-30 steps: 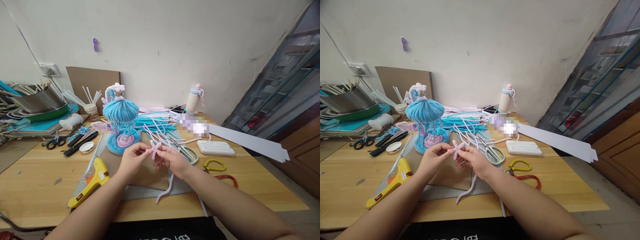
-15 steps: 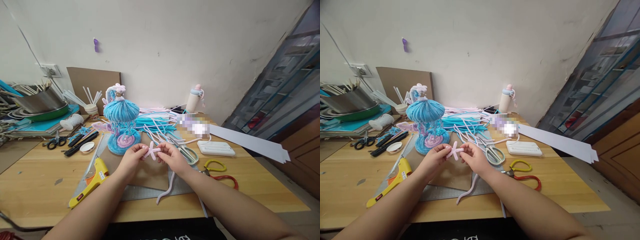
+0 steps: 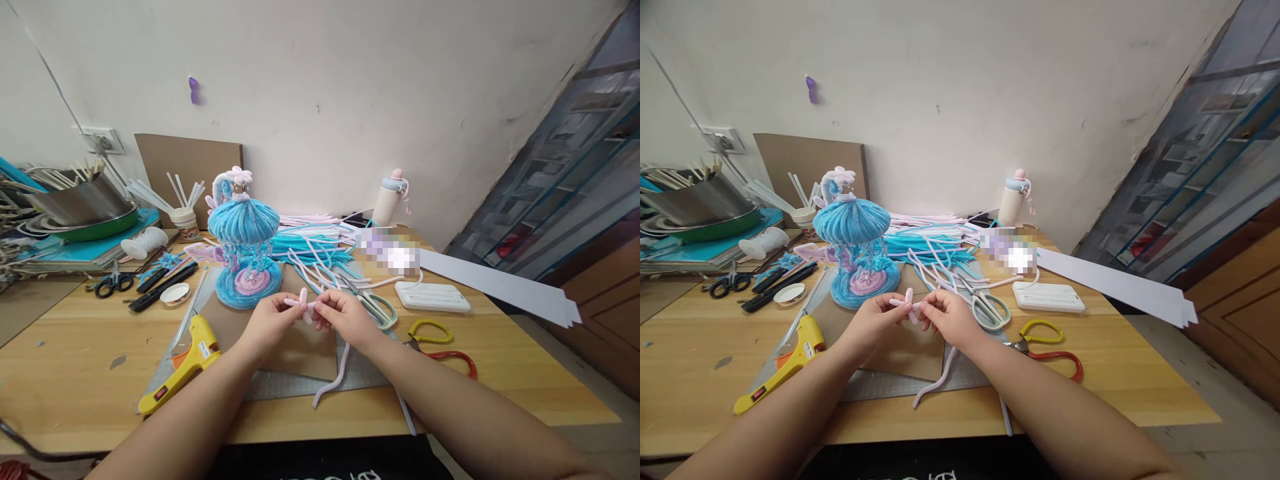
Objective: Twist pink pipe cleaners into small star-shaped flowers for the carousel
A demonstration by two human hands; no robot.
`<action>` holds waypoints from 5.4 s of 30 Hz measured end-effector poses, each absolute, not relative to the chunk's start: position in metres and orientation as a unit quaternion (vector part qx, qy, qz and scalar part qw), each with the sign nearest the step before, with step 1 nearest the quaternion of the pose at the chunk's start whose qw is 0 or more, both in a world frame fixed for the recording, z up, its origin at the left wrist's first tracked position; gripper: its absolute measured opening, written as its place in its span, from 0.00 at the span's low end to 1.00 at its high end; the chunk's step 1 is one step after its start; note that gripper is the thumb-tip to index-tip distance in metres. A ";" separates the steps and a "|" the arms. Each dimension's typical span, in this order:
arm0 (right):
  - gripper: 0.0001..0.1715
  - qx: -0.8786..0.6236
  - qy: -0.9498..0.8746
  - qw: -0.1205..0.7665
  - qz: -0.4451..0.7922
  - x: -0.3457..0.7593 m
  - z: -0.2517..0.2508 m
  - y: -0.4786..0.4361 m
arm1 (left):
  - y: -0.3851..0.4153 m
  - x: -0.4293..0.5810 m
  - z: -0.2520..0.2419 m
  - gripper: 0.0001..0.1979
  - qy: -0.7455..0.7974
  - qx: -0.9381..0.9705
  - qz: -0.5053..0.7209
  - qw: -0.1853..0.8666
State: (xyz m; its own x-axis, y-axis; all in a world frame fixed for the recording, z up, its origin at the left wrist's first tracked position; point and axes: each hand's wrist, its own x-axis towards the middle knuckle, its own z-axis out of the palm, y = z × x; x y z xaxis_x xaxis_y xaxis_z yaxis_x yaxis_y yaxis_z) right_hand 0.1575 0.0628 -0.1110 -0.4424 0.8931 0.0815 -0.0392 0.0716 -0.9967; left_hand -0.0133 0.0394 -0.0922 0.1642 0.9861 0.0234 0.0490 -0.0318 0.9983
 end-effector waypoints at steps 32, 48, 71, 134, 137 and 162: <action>0.13 -0.319 -0.637 0.387 0.585 0.156 -0.103 0.062 | 0.037 -0.011 -0.094 0.15 0.420 0.516 0.440 0.604; 0.12 -0.330 -0.572 0.376 0.650 0.154 -0.107 0.059 | 0.037 -0.012 -0.094 0.09 0.411 0.477 0.465 0.622; 0.10 -0.304 -0.535 0.340 0.711 0.159 -0.109 0.061 | 0.035 -0.014 -0.095 0.05 0.460 0.761 0.406 0.211; 0.09 -0.308 -0.505 0.346 0.728 0.155 -0.104 0.055 | 0.036 -0.016 -0.093 0.05 0.438 0.772 0.397 0.232; 0.09 -0.307 -0.510 0.347 0.724 0.155 -0.105 0.055 | 0.036 -0.017 -0.092 0.05 0.435 0.770 0.402 0.235; 0.19 -0.331 -0.489 0.381 0.712 0.153 -0.109 0.059 | 0.046 -0.014 -0.102 0.12 0.418 0.517 0.465 0.585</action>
